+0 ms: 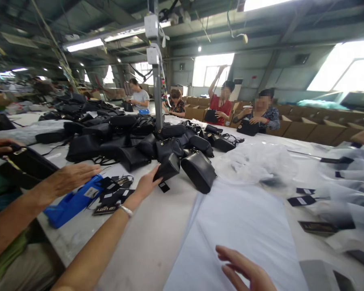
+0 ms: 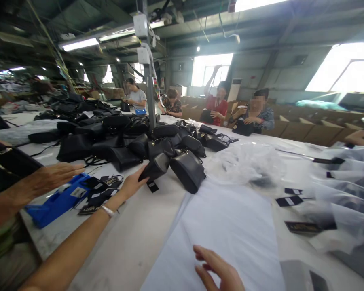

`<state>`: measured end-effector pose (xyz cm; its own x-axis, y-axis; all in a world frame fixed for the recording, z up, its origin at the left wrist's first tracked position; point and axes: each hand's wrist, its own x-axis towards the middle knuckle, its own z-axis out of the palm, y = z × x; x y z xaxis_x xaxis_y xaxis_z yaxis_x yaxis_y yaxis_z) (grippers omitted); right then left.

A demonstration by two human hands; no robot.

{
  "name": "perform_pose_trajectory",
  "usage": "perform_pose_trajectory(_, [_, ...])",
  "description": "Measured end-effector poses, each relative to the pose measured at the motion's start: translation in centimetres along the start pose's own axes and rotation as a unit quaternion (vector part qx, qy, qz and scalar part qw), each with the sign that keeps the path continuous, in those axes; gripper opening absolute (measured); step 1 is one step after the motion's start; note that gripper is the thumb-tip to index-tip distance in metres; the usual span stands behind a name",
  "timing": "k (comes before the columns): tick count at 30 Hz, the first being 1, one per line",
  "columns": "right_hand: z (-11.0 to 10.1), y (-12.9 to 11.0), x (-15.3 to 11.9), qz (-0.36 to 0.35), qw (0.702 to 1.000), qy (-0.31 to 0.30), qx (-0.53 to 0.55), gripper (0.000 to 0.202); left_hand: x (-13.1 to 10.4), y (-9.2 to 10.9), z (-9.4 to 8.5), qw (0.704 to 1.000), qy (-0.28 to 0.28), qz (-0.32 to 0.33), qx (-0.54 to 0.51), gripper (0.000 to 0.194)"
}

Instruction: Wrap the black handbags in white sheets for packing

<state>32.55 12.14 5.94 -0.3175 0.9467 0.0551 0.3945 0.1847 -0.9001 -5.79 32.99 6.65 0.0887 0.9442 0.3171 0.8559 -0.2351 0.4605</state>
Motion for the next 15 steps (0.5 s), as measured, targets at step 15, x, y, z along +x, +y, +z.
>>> perform_pose_trajectory(15, [13.6, -8.1, 5.8, 0.014, 0.862, 0.18, 0.474, 0.082, -19.8, 12.2, 0.2, 0.979, -0.038, -0.025, -0.198, 0.074])
